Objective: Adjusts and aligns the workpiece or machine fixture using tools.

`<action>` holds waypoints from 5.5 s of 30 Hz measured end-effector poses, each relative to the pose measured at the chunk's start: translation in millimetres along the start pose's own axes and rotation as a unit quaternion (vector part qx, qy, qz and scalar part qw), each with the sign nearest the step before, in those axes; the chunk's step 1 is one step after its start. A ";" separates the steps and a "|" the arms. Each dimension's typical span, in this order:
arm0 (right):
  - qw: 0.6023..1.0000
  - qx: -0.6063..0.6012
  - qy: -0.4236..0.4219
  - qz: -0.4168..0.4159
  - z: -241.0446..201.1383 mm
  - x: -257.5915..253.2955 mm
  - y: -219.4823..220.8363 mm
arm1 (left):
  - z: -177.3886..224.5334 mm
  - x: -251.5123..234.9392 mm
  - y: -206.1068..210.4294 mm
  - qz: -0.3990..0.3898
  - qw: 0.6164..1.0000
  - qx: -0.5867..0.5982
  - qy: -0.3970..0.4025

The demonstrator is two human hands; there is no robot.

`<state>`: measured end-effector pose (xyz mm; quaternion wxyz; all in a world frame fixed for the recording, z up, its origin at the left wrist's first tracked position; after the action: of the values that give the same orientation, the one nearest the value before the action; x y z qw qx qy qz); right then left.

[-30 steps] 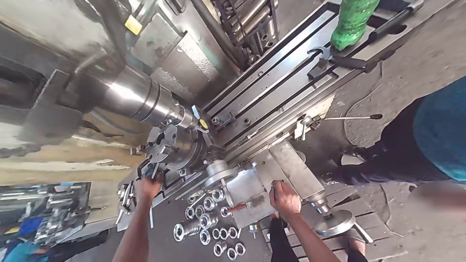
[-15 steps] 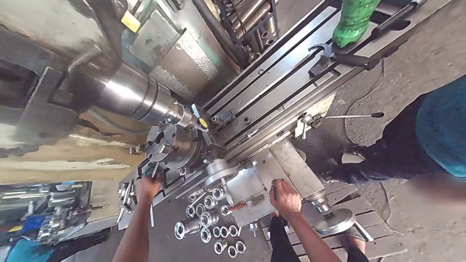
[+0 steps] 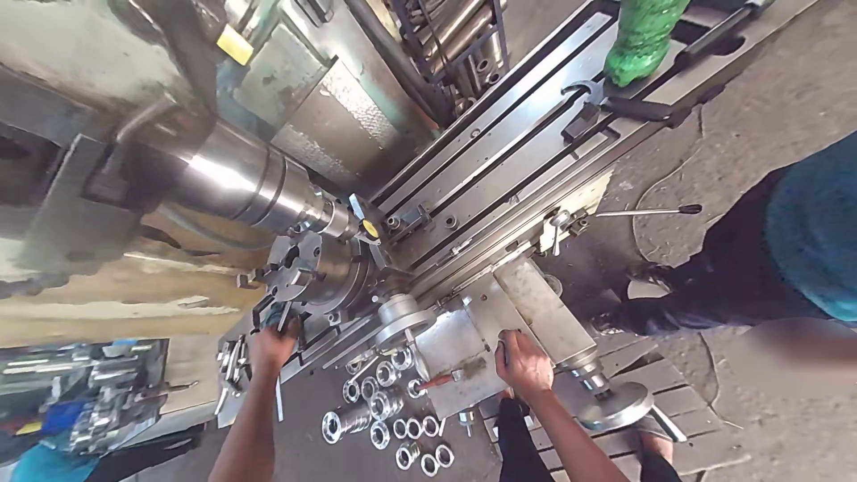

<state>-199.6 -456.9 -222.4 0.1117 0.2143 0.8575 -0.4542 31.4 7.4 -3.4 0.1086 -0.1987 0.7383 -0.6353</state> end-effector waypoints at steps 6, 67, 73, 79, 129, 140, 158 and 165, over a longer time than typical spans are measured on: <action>1.000 -0.004 0.004 -0.006 -0.3 -0.6 0.0 | 3.2 4.7 -3.9 0.004 1.000 -0.001 -0.016; 0.997 -0.025 0.013 0.067 2.1 3.7 -4.9 | -5.7 -3.1 4.3 0.068 0.997 0.020 -0.005; 0.997 -0.025 0.011 0.074 2.7 2.3 -5.7 | -0.4 -1.6 2.2 0.068 0.998 0.001 -0.016; 0.997 -0.023 0.012 0.072 2.9 2.9 -5.0 | 1.5 -0.8 0.8 0.064 0.998 -0.019 -0.024; 0.998 -0.032 0.008 0.059 3.6 3.8 -7.0 | -5.0 1.1 2.8 0.193 0.974 -0.104 -0.052; 0.999 -0.026 -0.024 0.039 -0.2 4.0 -5.1 | -6.7 1.8 -0.9 0.138 0.983 -0.085 -0.081; 1.000 -0.008 -0.021 -0.002 0.0 1.5 -4.1 | -2.5 -1.3 3.2 0.023 0.997 0.059 0.048; 1.000 -0.016 -0.016 -0.017 -1.1 -2.1 -2.6 | -38.9 6.3 -30.8 0.122 0.944 0.302 0.045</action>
<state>-199.0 -457.8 -219.1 0.1208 0.1906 0.8665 -0.4453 14.5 36.0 34.1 0.2069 -0.0362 0.5342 -0.8189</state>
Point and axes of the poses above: each hand's wrist, its own x-axis away from the middle knuckle, its own y-axis out of the palm, z = x × y, the point moved 7 cm from there along -x, towards the middle knuckle, and after that the axes turned 8 degrees about -y, right-handed, at the moved point
